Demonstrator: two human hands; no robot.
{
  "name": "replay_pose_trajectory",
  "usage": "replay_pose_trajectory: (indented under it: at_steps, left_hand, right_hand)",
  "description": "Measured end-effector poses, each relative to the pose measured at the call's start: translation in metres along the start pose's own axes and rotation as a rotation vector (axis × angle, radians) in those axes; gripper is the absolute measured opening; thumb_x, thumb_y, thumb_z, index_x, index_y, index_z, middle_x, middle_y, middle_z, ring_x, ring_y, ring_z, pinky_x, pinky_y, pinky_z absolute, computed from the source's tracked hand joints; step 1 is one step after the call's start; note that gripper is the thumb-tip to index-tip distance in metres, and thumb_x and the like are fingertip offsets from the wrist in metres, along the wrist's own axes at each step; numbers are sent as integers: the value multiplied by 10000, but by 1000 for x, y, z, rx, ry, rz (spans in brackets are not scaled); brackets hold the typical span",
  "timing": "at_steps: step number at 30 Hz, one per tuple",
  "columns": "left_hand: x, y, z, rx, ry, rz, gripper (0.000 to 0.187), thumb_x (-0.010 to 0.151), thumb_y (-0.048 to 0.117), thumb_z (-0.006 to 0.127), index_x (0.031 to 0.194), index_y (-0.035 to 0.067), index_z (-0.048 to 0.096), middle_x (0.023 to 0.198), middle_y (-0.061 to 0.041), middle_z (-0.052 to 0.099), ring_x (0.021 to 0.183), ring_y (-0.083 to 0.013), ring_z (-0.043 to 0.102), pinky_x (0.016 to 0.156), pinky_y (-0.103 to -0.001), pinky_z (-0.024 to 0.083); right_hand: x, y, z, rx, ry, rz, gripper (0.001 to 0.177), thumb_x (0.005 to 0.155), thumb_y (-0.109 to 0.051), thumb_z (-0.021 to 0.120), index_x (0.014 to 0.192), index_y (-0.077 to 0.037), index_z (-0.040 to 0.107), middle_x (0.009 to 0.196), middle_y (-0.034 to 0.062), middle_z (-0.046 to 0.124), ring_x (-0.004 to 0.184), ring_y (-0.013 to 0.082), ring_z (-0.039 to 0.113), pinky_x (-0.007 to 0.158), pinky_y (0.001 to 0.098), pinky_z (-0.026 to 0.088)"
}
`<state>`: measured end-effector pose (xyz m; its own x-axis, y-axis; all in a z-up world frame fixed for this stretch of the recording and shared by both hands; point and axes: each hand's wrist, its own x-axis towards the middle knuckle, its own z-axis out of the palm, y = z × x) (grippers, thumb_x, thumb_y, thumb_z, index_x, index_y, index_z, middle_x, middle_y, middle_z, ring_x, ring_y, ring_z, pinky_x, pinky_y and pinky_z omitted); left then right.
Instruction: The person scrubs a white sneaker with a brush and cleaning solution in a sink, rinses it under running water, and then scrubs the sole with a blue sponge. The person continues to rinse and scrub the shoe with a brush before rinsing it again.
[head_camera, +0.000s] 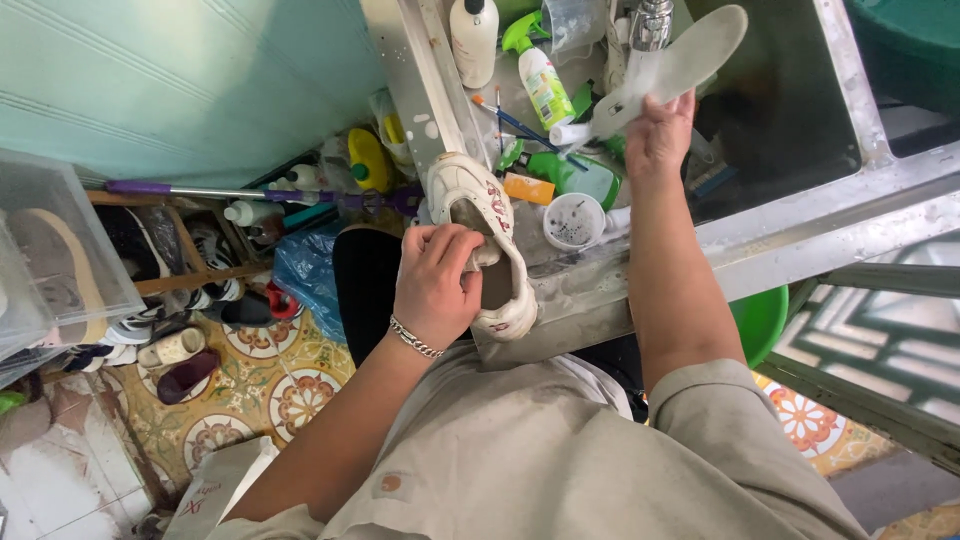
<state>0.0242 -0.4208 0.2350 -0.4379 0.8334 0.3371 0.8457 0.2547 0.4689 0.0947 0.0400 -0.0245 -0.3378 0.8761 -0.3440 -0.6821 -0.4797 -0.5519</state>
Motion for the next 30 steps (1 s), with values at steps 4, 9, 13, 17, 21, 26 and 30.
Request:
replay_pose_trajectory:
  at_steps: [4,9,13,17,21,26,30]
  left_hand:
    - [-2,-2,3,-7,15,14,380,928,-38,793,1292,70,768,1256,-76,781,1121,-349,655,1075,-481,509]
    - [-4,3,-2,13,48,35,265,1068,-2,828,1309,68,743,1270,-83,796,1173,-316,744,1123,-474,506]
    - [3,9,-9,28,79,-5,169,1162,54,805,1309,79,725,1222,-78,825,1137,-327,725,1069,-450,523]
    - [25,0,-10,-88,187,-215,195,1221,229,788,1321,70,737,1131,-132,737,1049,-408,779,873,-507,673]
    - [46,-17,-14,-353,186,-264,341,1275,402,716,1226,65,717,930,-147,696,903,-449,799,801,-533,684]
    - [43,-37,-1,-608,200,-404,432,1224,522,800,1244,91,775,933,-155,769,863,-342,839,745,-471,693]
    - [55,-38,-9,-614,93,-553,522,1071,641,806,1231,158,920,812,58,803,643,-88,621,596,-304,450]
  right_hand:
    - [-6,-18,9,40,41,-47,932,1035,415,605,1820,-86,568,1759,292,709,1507,446,759,1313,568,672]
    - [-9,-26,0,-88,223,-24,664,1171,72,759,1813,-37,627,1620,248,850,1310,330,886,1135,413,771]
    - [-68,-33,8,-561,547,232,411,972,11,947,1358,116,852,1162,168,865,1066,255,832,877,413,673]
    - [-127,-31,0,-1002,169,422,436,1203,-124,768,1610,-40,635,1477,230,699,1185,340,812,939,501,736]
    - [-185,-70,46,-1334,-208,195,918,1146,-560,1068,1832,-194,579,1310,180,711,873,211,683,636,369,589]
    - [-282,-145,160,-1517,-571,38,769,1167,-106,914,1868,-81,600,1168,232,703,889,265,668,707,389,545]
    - [-349,-185,218,-1805,-832,-9,699,1212,-227,783,1865,-18,645,851,178,786,512,174,458,472,374,411]
